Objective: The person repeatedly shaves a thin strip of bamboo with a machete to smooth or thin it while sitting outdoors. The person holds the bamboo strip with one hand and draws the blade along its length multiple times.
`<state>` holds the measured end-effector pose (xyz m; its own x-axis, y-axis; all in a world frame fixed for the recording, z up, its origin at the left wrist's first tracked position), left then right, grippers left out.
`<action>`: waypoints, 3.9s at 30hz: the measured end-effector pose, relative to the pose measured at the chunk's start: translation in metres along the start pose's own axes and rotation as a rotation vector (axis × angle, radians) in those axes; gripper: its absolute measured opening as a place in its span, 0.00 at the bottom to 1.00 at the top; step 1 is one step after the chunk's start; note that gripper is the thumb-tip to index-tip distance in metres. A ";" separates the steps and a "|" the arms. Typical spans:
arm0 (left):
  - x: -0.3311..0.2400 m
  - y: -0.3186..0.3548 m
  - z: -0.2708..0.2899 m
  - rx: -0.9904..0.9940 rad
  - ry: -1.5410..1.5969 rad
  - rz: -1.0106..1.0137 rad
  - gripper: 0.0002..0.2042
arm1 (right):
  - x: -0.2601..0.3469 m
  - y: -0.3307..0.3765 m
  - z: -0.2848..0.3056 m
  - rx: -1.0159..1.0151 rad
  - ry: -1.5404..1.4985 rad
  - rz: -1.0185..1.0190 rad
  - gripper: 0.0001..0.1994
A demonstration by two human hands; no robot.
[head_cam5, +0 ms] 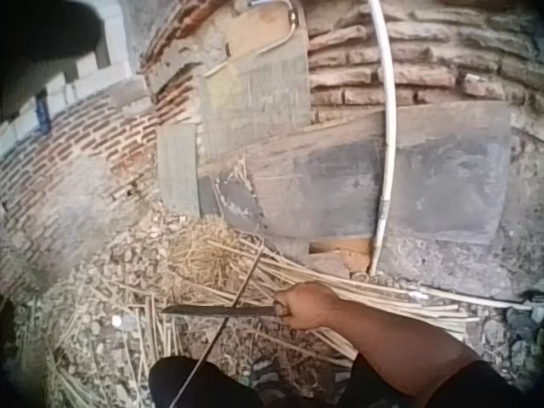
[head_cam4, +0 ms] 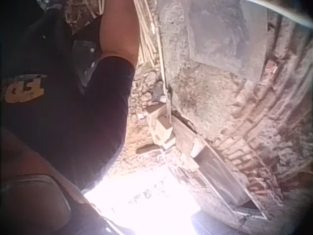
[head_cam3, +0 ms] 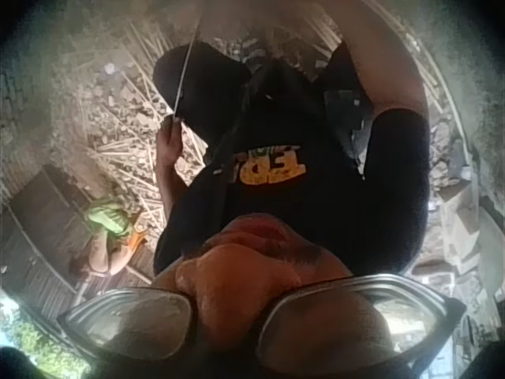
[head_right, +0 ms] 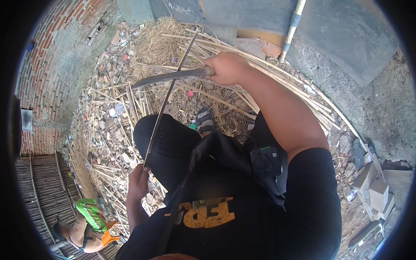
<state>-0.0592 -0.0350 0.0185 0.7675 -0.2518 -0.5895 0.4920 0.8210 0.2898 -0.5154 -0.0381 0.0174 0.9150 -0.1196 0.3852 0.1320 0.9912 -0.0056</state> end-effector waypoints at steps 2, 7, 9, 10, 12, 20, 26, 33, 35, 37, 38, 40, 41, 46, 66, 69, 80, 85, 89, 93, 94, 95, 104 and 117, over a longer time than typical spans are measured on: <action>0.002 0.000 0.002 -0.060 0.005 0.006 0.16 | -0.001 0.001 0.001 -0.012 -0.024 -0.002 0.13; -0.002 -0.001 0.005 -0.160 -0.092 -0.017 0.19 | 0.000 0.002 -0.001 -0.038 -0.047 0.036 0.14; -0.002 -0.001 0.005 -0.198 -0.138 -0.021 0.19 | 0.003 0.002 -0.001 -0.045 -0.051 0.058 0.15; -0.002 -0.001 0.006 -0.218 -0.161 -0.022 0.18 | 0.005 0.003 -0.002 -0.036 -0.050 0.062 0.15; -0.003 0.000 0.005 -0.224 -0.174 -0.005 0.18 | 0.006 0.002 -0.002 -0.032 -0.049 0.071 0.15; -0.005 0.000 0.005 -0.265 -0.219 -0.003 0.17 | 0.012 0.002 -0.006 -0.032 -0.050 0.102 0.16; -0.010 -0.001 0.005 -0.273 -0.217 -0.007 0.16 | 0.011 0.005 -0.005 -0.051 -0.072 0.093 0.16; -0.009 0.000 0.006 -0.283 -0.228 -0.011 0.14 | 0.011 0.004 -0.004 0.021 -0.080 0.054 0.17; -0.008 0.001 0.005 -0.281 -0.213 -0.005 0.15 | 0.012 0.004 -0.003 0.047 -0.079 0.039 0.16; -0.009 0.001 0.004 -0.287 -0.198 -0.016 0.15 | 0.010 0.003 -0.004 0.026 -0.101 0.051 0.17; -0.009 0.002 0.004 -0.292 -0.203 -0.024 0.15 | 0.009 0.002 -0.005 0.016 -0.112 0.056 0.17; -0.008 0.001 0.003 -0.300 -0.215 -0.043 0.15 | 0.005 0.001 -0.005 -0.023 -0.154 0.073 0.17; -0.008 0.001 0.003 -0.300 -0.219 -0.046 0.15 | 0.003 0.000 -0.005 -0.042 -0.175 0.082 0.18; -0.006 0.001 0.003 -0.312 -0.228 -0.058 0.15 | -0.011 -0.002 0.008 -0.283 -0.494 0.020 0.19; -0.016 0.005 0.006 -0.366 -0.344 -0.075 0.14 | 0.006 0.001 -0.009 -0.001 -0.180 0.079 0.16; -0.015 0.008 0.005 -0.421 -0.351 -0.130 0.14 | 0.008 0.003 -0.013 -0.019 -0.235 0.110 0.16; -0.004 0.003 -0.007 -0.277 -0.364 -0.086 0.15 | 0.007 0.002 -0.018 0.079 -0.162 0.105 0.17; 0.020 -0.008 -0.008 -0.151 -0.130 -0.131 0.20 | 0.006 0.000 -0.015 0.053 -0.248 0.096 0.17; 0.026 -0.011 -0.005 -0.036 -0.056 -0.063 0.24 | 0.015 0.004 -0.006 0.074 -0.189 0.025 0.17; 0.025 -0.013 -0.005 -0.035 0.006 -0.055 0.25 | 0.017 0.004 -0.006 0.077 -0.171 0.036 0.17; 0.028 -0.013 -0.006 -0.028 0.014 -0.044 0.25 | 0.016 0.004 -0.004 0.075 -0.182 0.033 0.17; 0.031 -0.014 -0.007 -0.021 0.022 -0.033 0.25 | 0.015 0.004 -0.004 0.073 -0.193 0.031 0.17; 0.020 -0.010 -0.001 -0.032 -0.033 -0.051 0.25 | 0.038 0.007 -0.011 0.109 -0.122 0.085 0.15; 0.023 -0.020 -0.008 -0.012 -0.090 -0.040 0.27 | 0.012 -0.004 -0.028 0.028 -0.230 0.032 0.13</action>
<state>-0.0549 -0.0534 -0.0069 0.7814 -0.3295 -0.5300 0.5187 0.8151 0.2580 -0.4940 -0.0449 -0.0041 0.8069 -0.0756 0.5858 0.0910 0.9958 0.0032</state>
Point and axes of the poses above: each hand's wrist, its own y-axis away from the middle knuckle, its own z-axis out of the back of the hand, x = y × z, the point moved 7 cm from there along -y, towards the middle knuckle, and after that the axes turned 3 degrees about -y, right-handed, at the moved point
